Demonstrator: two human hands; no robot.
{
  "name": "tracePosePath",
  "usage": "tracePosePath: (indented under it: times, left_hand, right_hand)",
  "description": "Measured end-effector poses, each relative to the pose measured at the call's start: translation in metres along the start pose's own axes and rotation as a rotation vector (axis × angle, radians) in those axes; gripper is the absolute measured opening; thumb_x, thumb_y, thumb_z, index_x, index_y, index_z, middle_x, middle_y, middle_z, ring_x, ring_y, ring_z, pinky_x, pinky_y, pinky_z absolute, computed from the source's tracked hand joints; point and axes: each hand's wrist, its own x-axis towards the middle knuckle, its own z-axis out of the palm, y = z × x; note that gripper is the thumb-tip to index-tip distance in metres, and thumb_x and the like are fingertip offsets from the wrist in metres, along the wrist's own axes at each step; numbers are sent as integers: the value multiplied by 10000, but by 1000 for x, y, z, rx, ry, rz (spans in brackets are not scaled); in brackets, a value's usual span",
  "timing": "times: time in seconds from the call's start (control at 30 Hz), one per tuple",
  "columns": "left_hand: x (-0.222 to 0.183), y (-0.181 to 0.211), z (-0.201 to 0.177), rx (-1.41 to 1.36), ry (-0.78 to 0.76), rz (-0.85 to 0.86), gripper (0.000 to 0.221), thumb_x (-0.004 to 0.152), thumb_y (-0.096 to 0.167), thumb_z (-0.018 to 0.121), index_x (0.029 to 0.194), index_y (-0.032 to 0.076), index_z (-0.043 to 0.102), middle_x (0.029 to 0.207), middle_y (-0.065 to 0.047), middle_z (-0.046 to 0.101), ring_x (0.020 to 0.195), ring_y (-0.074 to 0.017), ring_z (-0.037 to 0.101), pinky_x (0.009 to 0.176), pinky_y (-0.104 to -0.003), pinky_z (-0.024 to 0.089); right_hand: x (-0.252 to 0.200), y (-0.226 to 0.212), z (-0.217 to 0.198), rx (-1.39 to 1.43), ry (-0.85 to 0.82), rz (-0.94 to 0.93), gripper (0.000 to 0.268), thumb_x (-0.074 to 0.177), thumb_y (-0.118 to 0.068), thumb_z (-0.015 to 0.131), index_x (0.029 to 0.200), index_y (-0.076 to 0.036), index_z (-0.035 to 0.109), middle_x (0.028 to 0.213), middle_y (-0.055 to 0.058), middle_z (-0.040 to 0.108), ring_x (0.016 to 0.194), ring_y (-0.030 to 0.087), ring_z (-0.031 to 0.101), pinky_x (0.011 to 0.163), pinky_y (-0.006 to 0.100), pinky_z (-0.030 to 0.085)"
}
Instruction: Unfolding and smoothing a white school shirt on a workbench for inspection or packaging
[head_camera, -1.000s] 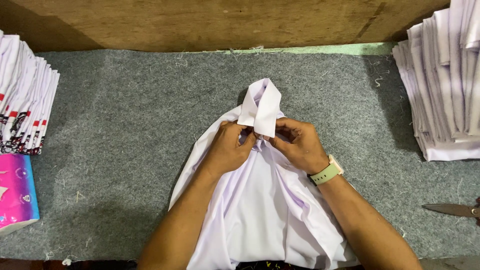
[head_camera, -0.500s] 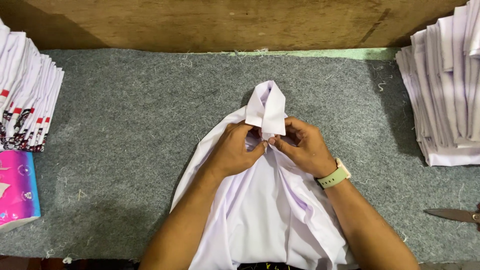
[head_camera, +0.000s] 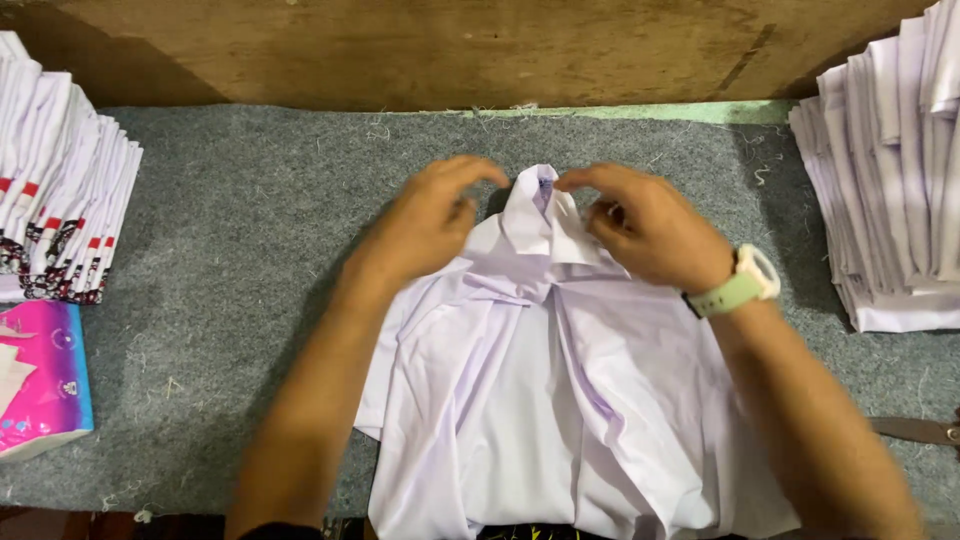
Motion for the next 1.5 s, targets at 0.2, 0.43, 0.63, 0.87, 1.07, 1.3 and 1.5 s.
tracePosePath:
  times: [0.2, 0.43, 0.63, 0.87, 1.07, 1.3, 1.5]
  left_hand:
    - [23, -26, 40, 315, -258, 75, 183, 864, 149, 581, 1022, 127, 672, 1172, -70, 674, 1224, -338, 534, 952, -487, 417]
    - [6, -9, 16, 400, -337, 140, 161, 883, 253, 617, 983, 183, 723, 1057, -57, 691, 1080, -314, 575, 927, -456, 415]
    - [-26, 17, -16, 467, -325, 282, 238, 970, 415, 605, 954, 192, 686, 928, -38, 638, 946, -285, 600, 872, -431, 448]
    - [-51, 75, -32, 504, -184, 519, 321, 999, 473, 632, 885, 173, 631, 881, -27, 590, 835, -263, 538, 763, -409, 425]
    - [-74, 129, -39, 902, -128, 567, 527, 992, 682, 616, 868, 173, 676, 825, -15, 627, 732, -265, 559, 722, -449, 431]
    - [-95, 161, -46, 731, -209, 556, 392, 961, 461, 762, 766, 130, 684, 897, -70, 610, 854, -327, 552, 770, -513, 449]
    - [-99, 170, -65, 496, -161, 517, 311, 928, 401, 800, 849, 153, 630, 1285, -87, 575, 1246, -423, 523, 921, -554, 482]
  right_hand:
    - [26, -15, -13, -75, -245, -48, 458, 830, 49, 558, 1280, -21, 613, 1229, 247, 658, 1055, 542, 657, 840, 592, 553]
    - [18, 16, 0, -120, -443, -110, 505, 839, -25, 644, 1334, -62, 549, 1203, 237, 633, 1061, 514, 669, 888, 624, 573]
    - [-11, -2, -20, -445, -542, -220, 159, 920, -264, 623, 982, -188, 748, 1001, 1, 668, 910, 308, 738, 813, 461, 604]
    - [-56, -43, -35, -481, -367, -478, 259, 992, -435, 607, 1010, -199, 711, 946, 21, 647, 807, 291, 653, 713, 466, 493]
    - [-93, -95, -47, -610, -349, -654, 230, 1051, -308, 546, 902, -178, 664, 942, 28, 613, 748, 272, 557, 653, 459, 402]
    - [-118, -112, -46, -557, -321, -735, 357, 1097, -312, 586, 799, -122, 630, 914, 51, 593, 764, 296, 541, 751, 472, 460]
    - [-133, -123, -58, -649, -186, -755, 250, 1068, -224, 506, 857, -139, 610, 1204, 76, 671, 983, 281, 631, 855, 438, 510]
